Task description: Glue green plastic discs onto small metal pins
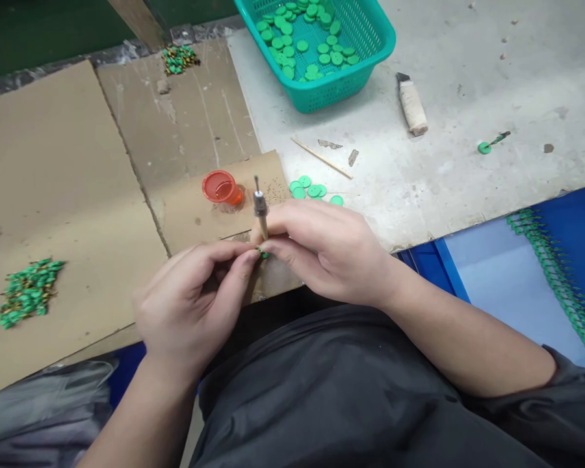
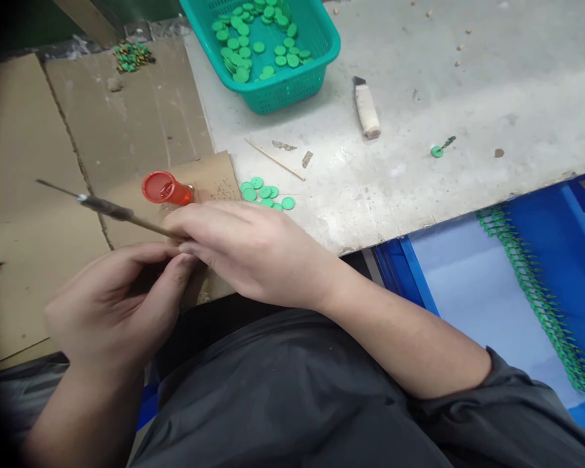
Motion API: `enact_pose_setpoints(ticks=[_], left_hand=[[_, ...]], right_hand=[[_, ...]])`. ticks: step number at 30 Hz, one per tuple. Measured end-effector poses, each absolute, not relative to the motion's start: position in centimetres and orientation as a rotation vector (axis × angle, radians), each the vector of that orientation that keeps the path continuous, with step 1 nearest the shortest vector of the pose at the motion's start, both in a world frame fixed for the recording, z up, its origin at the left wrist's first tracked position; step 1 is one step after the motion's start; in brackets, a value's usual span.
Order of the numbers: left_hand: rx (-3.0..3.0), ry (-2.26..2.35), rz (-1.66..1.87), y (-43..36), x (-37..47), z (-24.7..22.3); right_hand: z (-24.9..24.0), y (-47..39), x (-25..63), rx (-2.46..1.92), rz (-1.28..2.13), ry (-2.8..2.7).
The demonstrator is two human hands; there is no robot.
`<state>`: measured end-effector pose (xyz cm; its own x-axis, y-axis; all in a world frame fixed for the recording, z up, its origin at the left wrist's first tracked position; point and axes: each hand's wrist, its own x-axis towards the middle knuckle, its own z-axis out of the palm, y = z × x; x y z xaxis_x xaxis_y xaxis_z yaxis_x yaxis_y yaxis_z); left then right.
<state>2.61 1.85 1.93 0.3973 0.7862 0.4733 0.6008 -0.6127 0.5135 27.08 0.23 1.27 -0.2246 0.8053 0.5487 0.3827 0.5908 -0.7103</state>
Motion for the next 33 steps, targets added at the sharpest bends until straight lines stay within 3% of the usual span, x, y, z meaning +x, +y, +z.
enact_pose_setpoints(ticks=[8, 24, 33], left_hand=[[2.418, 1.215, 1.032, 1.9, 2.4, 2.0], [2.434, 1.159, 1.038, 2.2, 2.5, 2.1], [2.147, 1.338, 0.990, 1.5, 2.4, 2.3]], right_hand=[[1.2, 0.4, 27.0, -0.976, 0.655, -1.863], [1.0, 0.9, 26.3, -0.790, 0.487, -1.844], [2.3, -1.1, 27.9, -0.986, 0.580, -1.369]])
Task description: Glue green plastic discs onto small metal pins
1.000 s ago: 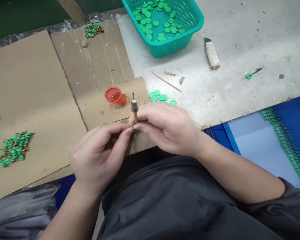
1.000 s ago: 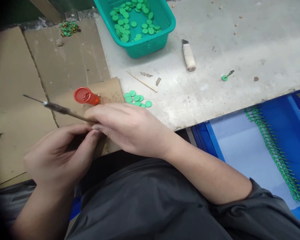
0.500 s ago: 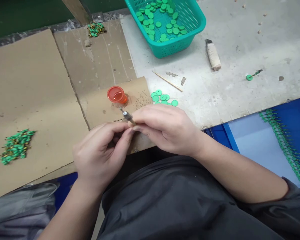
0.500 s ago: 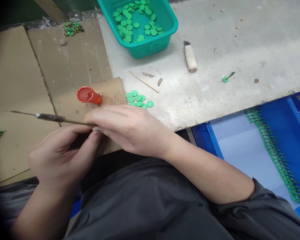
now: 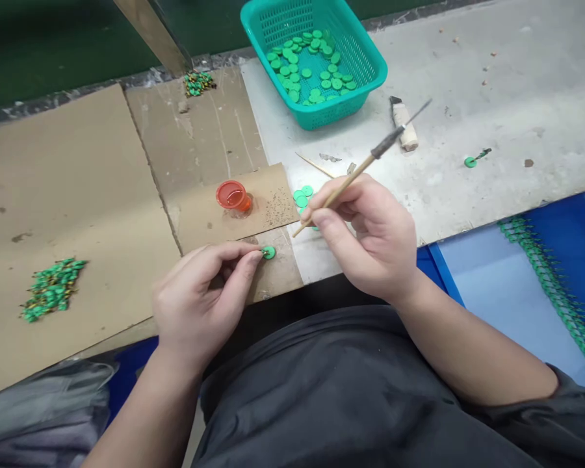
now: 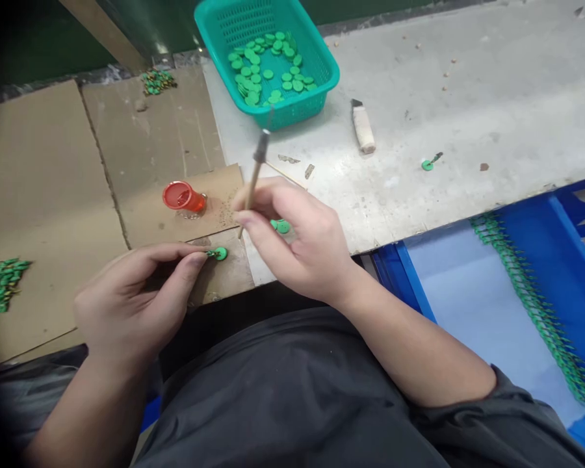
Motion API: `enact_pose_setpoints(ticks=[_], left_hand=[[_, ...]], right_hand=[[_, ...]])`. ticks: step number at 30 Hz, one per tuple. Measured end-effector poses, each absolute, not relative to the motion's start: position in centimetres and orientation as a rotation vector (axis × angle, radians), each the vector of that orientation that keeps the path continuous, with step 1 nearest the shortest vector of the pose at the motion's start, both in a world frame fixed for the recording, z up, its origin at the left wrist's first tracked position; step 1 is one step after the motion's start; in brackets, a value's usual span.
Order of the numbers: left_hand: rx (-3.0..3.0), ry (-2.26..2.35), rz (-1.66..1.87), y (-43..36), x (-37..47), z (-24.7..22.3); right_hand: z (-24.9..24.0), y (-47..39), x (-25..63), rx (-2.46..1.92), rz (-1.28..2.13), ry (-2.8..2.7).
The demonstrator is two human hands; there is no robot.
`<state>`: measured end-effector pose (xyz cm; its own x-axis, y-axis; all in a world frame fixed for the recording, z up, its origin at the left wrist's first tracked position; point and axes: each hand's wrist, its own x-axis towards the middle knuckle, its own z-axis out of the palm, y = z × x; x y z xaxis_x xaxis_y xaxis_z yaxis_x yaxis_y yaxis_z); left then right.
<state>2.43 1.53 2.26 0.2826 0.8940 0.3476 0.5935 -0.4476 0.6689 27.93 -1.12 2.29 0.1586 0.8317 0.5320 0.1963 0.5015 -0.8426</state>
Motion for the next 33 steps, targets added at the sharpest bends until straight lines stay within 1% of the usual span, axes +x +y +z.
enact_pose_setpoints(ticks=[5, 9, 14, 23, 33], left_hand=[[1.897, 1.397, 0.926, 1.0, 2.3, 3.4], [1.781, 1.385, 0.859, 0.7, 2.4, 5.6], [1.583, 1.286, 0.752, 1.0, 2.7, 8.3], [1.549, 1.077, 0.601, 1.2, 2.8, 11.6], [1.595, 1.105, 0.392, 2.4, 3.8, 13.2]], right_hand=[[2.1, -3.6, 29.2, -1.048, 0.741, -1.290], [2.0, -4.7, 29.6, -1.086, 0.852, -1.220], [1.8, -4.5, 29.7, -1.085, 0.902, -1.156], [1.5, -4.5, 29.8, -1.122, 0.944, -1.168], [1.7, -4.5, 30.1, -1.086, 0.961, -1.174]])
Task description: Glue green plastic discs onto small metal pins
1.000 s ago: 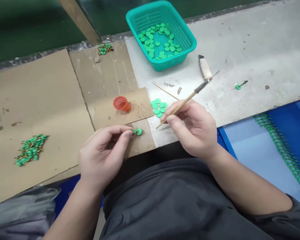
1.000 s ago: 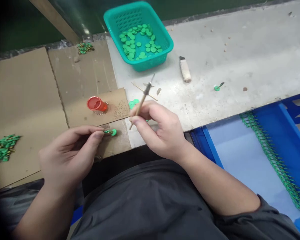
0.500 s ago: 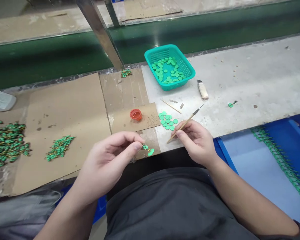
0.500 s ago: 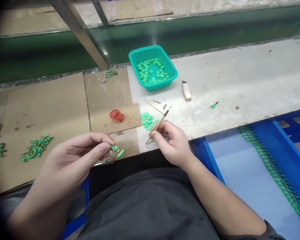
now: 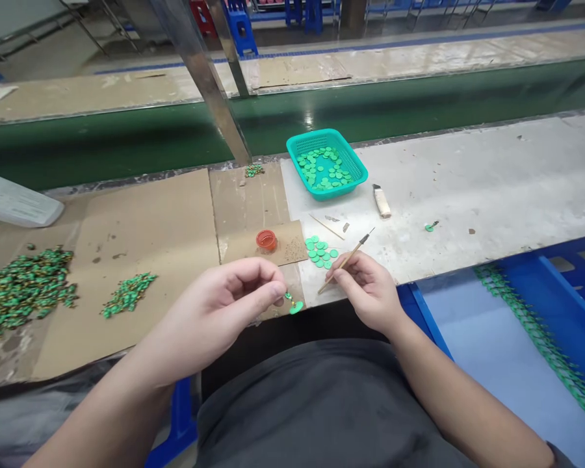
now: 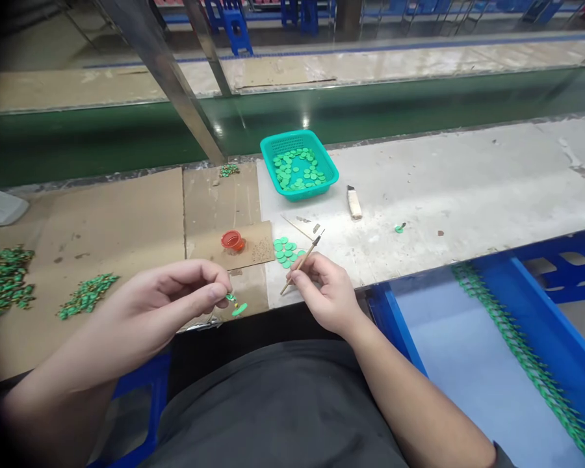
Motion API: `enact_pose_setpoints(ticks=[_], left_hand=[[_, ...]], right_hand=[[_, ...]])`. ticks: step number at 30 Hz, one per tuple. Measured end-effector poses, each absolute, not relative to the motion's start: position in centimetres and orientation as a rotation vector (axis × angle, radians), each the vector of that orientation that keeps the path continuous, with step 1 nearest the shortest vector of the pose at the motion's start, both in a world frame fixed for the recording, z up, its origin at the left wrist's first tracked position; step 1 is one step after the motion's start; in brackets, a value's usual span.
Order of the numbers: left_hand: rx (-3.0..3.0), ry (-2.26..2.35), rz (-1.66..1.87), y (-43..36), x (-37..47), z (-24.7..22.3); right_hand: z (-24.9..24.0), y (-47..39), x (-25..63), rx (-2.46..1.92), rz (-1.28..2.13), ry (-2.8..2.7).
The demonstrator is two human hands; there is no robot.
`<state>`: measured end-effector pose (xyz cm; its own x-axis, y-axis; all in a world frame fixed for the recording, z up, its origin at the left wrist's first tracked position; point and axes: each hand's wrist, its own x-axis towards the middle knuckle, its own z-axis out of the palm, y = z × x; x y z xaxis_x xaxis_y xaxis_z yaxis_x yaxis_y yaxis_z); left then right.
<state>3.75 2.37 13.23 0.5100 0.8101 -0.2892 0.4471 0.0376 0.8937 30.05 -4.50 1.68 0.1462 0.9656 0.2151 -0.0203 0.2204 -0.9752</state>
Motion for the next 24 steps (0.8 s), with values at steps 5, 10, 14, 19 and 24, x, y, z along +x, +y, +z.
enact_pose_setpoints(ticks=[5, 10, 14, 19, 24], left_hand=[[1.603, 1.107, 0.327, 3.1, 4.6, 13.5], [1.652, 1.094, 0.321, 3.9, 6.0, 14.3], [1.851, 1.028, 0.348, 5.2, 8.2, 14.1], [2.265, 0.884, 0.468, 8.4, 14.2, 11.8], [2.480, 0.635, 0.497, 11.5, 24.3, 10.0]], right_hand=[[1.7, -4.4, 30.1, -1.065, 0.994, -1.141], [1.4, -4.9, 30.1, -1.044, 1.013, -1.064], [1.2, -7.1, 31.2, -1.101, 0.968, -0.986], [1.2, -10.1, 33.5, -1.179, 0.897, -0.939], [1.3, -11.4, 34.9, -1.218, 0.868, -0.881]])
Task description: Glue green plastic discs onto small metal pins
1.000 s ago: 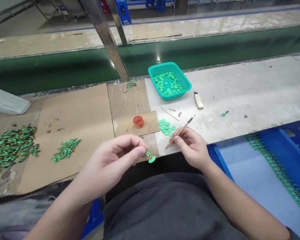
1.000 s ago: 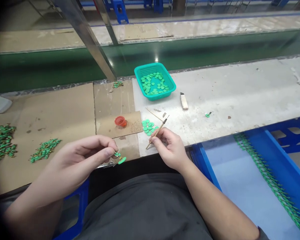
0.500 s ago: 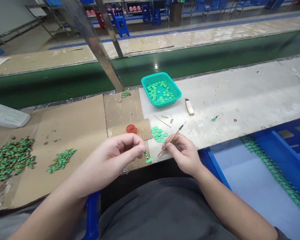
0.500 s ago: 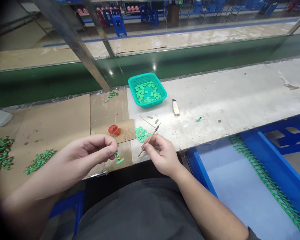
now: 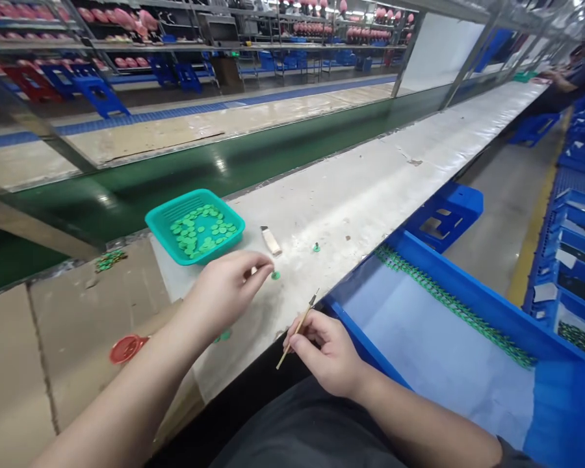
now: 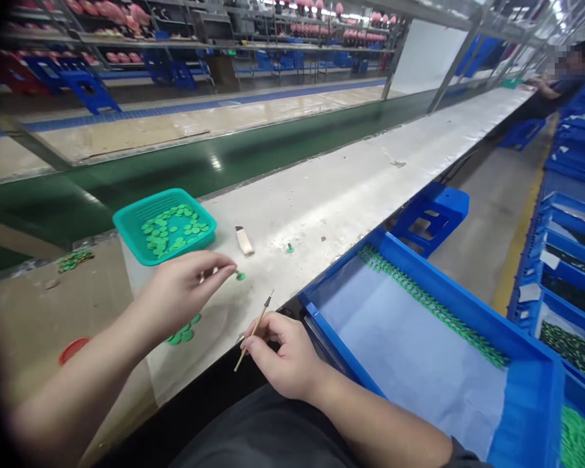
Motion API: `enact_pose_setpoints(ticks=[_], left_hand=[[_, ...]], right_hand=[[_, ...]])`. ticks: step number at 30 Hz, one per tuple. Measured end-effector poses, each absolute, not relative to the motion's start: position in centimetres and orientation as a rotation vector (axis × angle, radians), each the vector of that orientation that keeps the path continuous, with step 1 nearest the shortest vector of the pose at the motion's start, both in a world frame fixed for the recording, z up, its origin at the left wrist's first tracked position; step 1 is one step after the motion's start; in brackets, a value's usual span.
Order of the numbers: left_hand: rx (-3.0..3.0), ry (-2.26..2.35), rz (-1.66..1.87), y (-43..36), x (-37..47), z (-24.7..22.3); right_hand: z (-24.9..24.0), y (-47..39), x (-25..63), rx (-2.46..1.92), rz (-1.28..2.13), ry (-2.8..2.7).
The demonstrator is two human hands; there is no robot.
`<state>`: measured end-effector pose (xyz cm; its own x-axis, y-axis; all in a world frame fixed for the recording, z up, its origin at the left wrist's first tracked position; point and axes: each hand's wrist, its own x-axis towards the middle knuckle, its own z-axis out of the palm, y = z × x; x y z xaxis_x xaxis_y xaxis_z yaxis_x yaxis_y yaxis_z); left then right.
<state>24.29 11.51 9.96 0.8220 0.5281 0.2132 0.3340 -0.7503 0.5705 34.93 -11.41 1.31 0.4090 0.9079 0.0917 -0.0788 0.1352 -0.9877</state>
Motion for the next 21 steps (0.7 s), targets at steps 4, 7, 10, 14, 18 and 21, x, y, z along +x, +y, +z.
enact_pose_setpoints(ticks=[4, 7, 10, 14, 18, 21], left_hand=[[2.596, 0.441, 0.476, 13.0, 31.4, 8.6], [2.639, 0.360, 0.450, 13.5, 34.3, 7.5], [2.649, 0.337, 0.443, 13.6, 35.5, 6.6], [2.625, 0.350, 0.462, 13.4, 35.2, 6.8], [2.565, 0.447, 0.569, 12.6, 32.2, 9.8], [2.467, 0.667, 0.758, 11.4, 27.8, 12.5]], right_hand=[[1.3, -11.9, 35.6, -1.219, 0.856, -0.852], [1.3, -12.2, 36.2, -1.227, 0.839, -0.840], [1.2, -12.5, 36.7, -1.240, 0.822, -0.827], [1.3, -12.3, 36.9, -1.247, 0.814, -0.828], [1.6, -12.1, 36.7, -1.249, 0.819, -0.867], [1.8, -11.8, 36.4, -1.263, 0.817, -0.913]])
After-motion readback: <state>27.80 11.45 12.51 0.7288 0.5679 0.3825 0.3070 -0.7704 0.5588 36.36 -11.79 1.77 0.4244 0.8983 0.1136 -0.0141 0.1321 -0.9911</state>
